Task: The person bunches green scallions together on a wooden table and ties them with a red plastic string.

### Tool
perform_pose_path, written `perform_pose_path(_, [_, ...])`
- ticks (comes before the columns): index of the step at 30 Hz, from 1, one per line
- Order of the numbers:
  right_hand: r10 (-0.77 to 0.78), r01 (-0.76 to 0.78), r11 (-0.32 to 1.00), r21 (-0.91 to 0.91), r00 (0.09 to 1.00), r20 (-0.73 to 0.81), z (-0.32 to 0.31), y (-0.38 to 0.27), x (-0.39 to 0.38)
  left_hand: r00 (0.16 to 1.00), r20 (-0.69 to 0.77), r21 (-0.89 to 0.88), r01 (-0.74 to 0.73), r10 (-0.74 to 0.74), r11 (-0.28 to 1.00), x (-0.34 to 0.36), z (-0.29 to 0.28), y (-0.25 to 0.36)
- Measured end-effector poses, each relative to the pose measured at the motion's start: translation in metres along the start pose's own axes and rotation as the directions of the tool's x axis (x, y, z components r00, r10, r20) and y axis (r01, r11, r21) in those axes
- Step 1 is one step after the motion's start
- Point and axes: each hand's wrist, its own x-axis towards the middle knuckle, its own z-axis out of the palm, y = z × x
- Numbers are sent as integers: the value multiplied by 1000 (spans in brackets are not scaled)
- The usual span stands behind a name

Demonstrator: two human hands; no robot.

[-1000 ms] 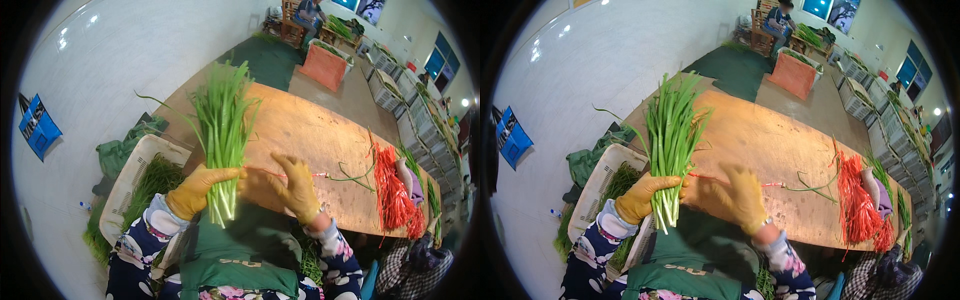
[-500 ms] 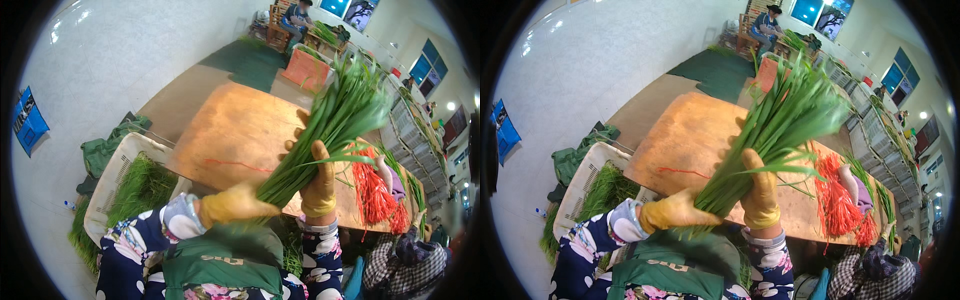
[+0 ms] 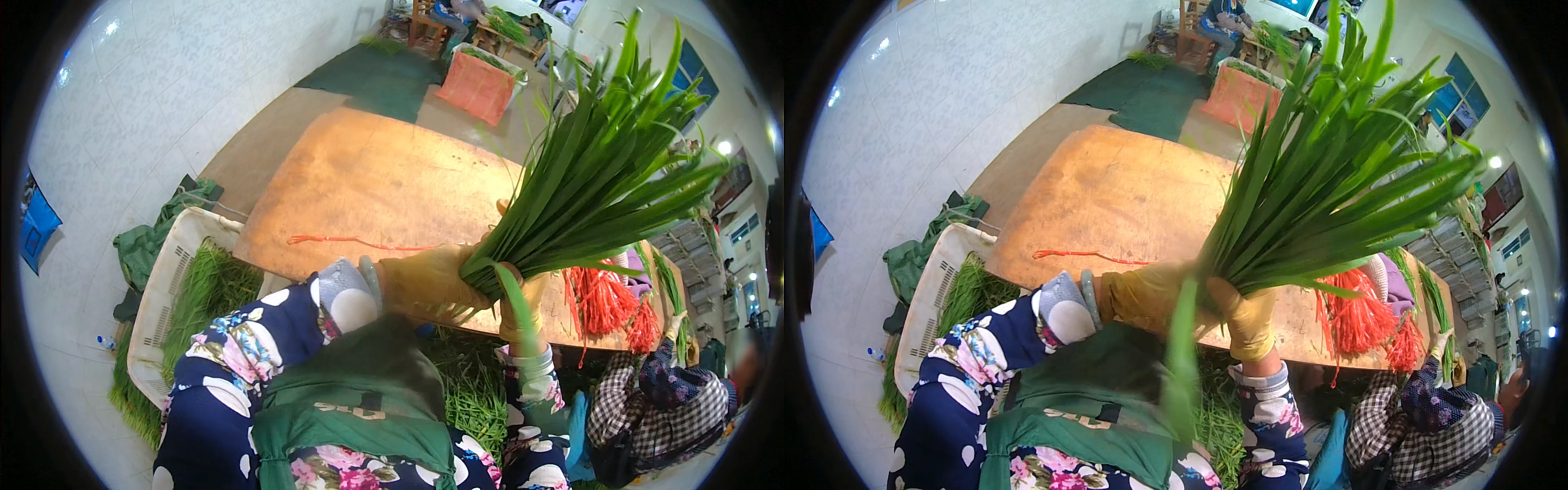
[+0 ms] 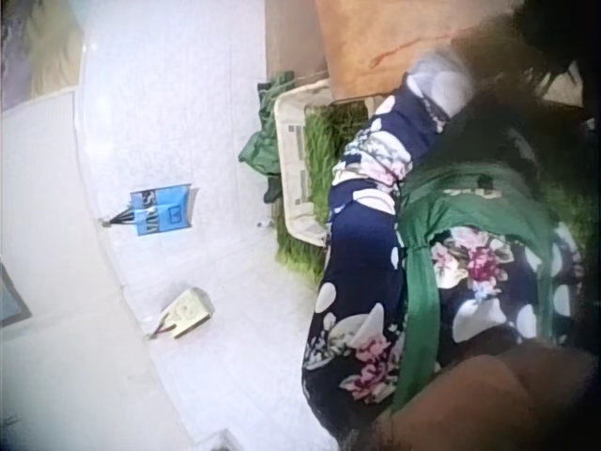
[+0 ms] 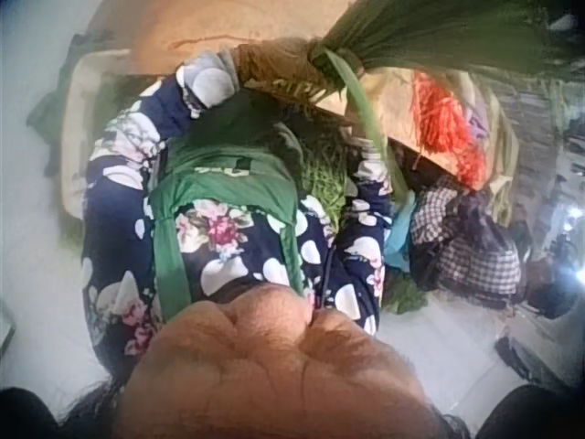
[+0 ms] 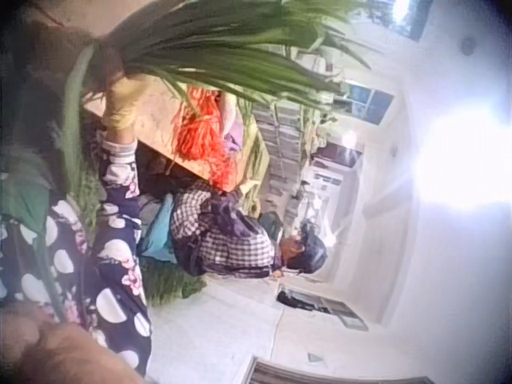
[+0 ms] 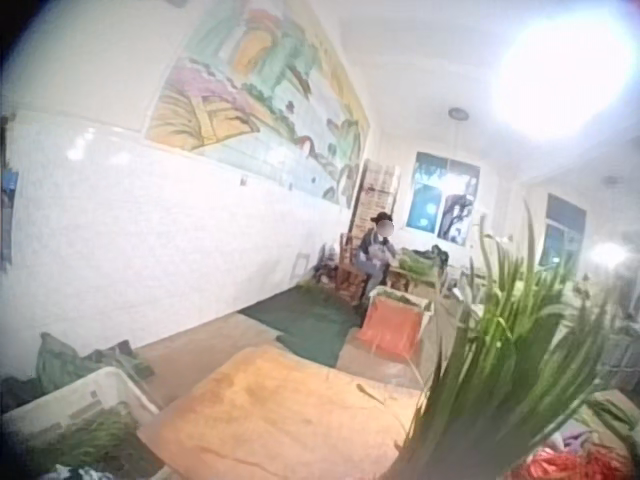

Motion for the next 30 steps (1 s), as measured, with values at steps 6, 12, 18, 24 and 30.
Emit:
perform_pose_path(6, [-17, 2, 996, -90, 986, -165, -8, 7, -1, 918, 282, 952, -231, 278, -202, -14, 11, 1])
perform_pose_path(12, [46, -53, 998, -30, 976, -211, 10, 20, -4, 973, 173, 880, -224, 156, 420, -22, 6, -8])
perform_pose_path(18, [143, -141, 990, 26, 985, -100, 36, -7, 29, 871, 150, 978, -62, 467, -199, -56, 39, -3])
perform_pose_path(24, [596, -609, 716, 342, 788, 155, 101, 47, 89, 648, -88, 977, 202, 756, -60, -136, 63, 17])
perform_pose_path(30, [537, -531, 832, 161, 844, 12, 143, 141, 85, 304, 223, 622, 687, 926, -376, -178, 8, 45])
